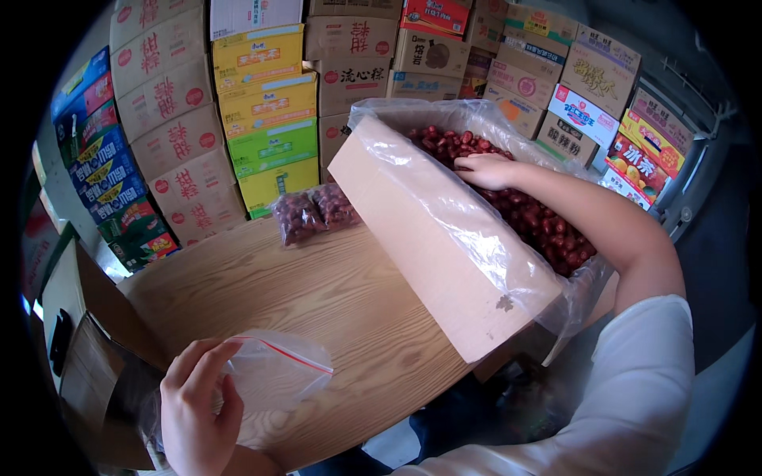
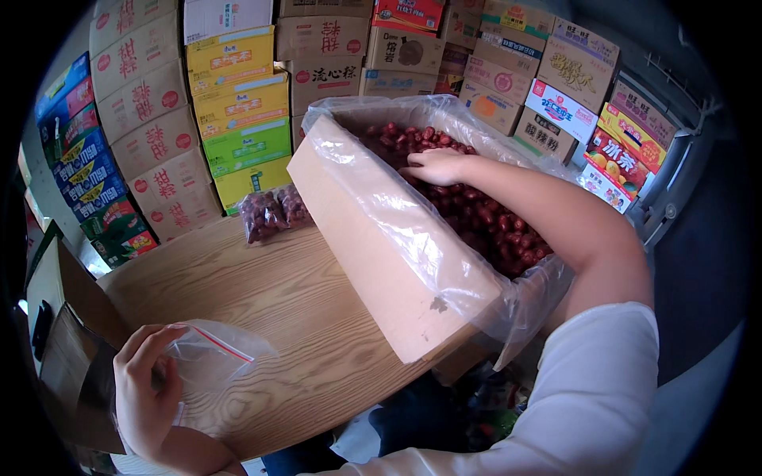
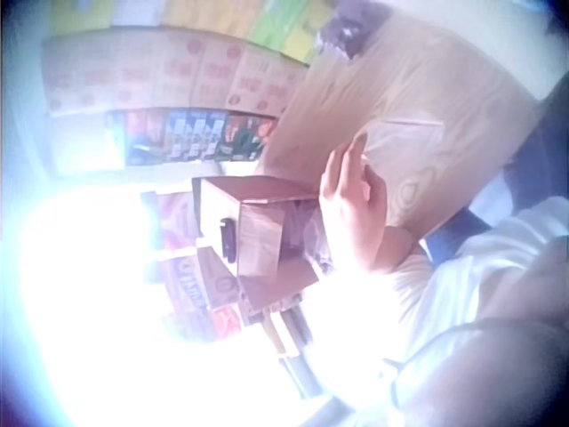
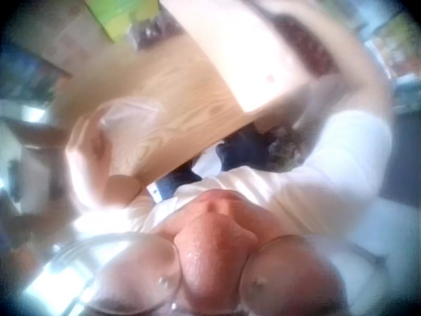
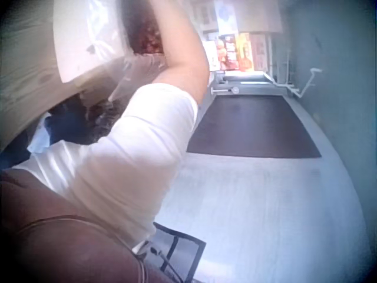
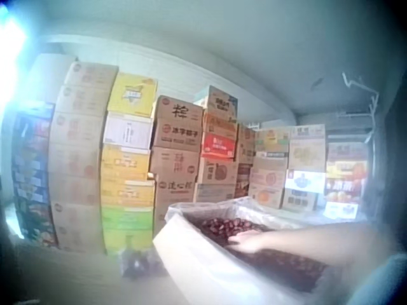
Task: The person repeatedly scoops dried red dates from a large box into small ziplock bags, seals each bag, and places it on the table. The process is repeated multiple times throughout the clip.
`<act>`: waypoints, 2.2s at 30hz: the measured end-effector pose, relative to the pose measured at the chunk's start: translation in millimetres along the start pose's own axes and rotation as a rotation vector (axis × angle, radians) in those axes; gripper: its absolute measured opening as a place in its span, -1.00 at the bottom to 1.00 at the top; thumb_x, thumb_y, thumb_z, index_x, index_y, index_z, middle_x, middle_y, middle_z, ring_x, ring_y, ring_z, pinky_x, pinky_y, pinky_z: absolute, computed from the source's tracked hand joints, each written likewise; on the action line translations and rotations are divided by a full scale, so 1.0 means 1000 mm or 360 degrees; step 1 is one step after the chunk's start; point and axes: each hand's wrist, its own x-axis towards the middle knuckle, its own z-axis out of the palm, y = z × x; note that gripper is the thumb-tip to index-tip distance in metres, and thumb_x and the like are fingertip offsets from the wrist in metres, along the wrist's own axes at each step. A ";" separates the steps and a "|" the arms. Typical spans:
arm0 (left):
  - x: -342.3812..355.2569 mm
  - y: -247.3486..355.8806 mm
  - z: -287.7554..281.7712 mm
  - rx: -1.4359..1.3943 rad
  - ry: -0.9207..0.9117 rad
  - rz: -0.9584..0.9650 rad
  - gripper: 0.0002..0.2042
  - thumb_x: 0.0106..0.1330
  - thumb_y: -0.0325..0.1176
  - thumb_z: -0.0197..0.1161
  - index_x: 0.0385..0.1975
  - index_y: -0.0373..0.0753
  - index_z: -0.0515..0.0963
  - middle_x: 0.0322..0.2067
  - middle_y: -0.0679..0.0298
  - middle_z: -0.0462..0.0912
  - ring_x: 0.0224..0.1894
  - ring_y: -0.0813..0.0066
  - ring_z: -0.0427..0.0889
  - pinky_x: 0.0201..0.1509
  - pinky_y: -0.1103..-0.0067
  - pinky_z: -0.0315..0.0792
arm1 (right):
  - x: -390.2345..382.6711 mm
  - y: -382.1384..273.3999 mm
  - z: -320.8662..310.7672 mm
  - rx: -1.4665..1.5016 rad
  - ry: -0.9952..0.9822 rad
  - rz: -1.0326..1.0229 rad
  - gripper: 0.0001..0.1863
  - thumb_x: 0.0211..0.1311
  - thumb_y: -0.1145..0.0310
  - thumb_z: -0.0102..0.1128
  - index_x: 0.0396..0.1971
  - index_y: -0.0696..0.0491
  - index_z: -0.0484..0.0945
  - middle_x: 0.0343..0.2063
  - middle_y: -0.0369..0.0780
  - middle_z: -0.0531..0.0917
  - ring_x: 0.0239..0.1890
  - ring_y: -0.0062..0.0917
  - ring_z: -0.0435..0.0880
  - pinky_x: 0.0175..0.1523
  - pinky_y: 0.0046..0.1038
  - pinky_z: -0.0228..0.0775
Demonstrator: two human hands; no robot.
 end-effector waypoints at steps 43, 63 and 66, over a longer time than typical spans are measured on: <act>-0.008 -0.005 -0.007 0.0014 -0.0092 0.0196 -0.60 -0.07 -0.77 0.02 -0.19 -0.37 0.56 -0.31 0.10 0.58 -0.57 0.41 0.48 -0.48 0.62 0.35 | -0.022 0.025 -0.025 0.0172 -0.0429 0.0312 -0.18 0.16 -0.43 -0.20 0.06 0.06 0.32 0.25 0.01 0.26 0.32 -0.19 0.20 0.32 -0.20 -0.01; -0.005 -0.006 0.005 -0.0291 -0.0239 0.0381 -0.64 -0.03 -0.75 0.09 -0.17 -0.37 0.54 -0.33 0.08 0.58 -0.49 0.24 0.56 -0.38 0.51 0.46 | -0.130 -0.035 -0.010 0.0738 -0.0110 -0.0273 -0.06 -0.03 0.34 0.39 0.35 -0.15 0.03 0.29 -0.07 0.11 0.38 -0.26 0.05 0.39 -0.30 -0.07; -0.002 -0.007 0.008 -0.0306 -0.0278 0.0371 -0.64 -0.02 -0.74 0.10 -0.17 -0.37 0.54 -0.33 0.07 0.58 -0.48 0.24 0.57 -0.37 0.51 0.46 | -0.111 -0.040 -0.009 0.0448 -0.0122 -0.0203 -0.08 0.08 0.32 0.33 0.39 -0.04 -0.05 0.29 -0.14 0.09 0.35 -0.29 0.09 0.40 -0.37 -0.07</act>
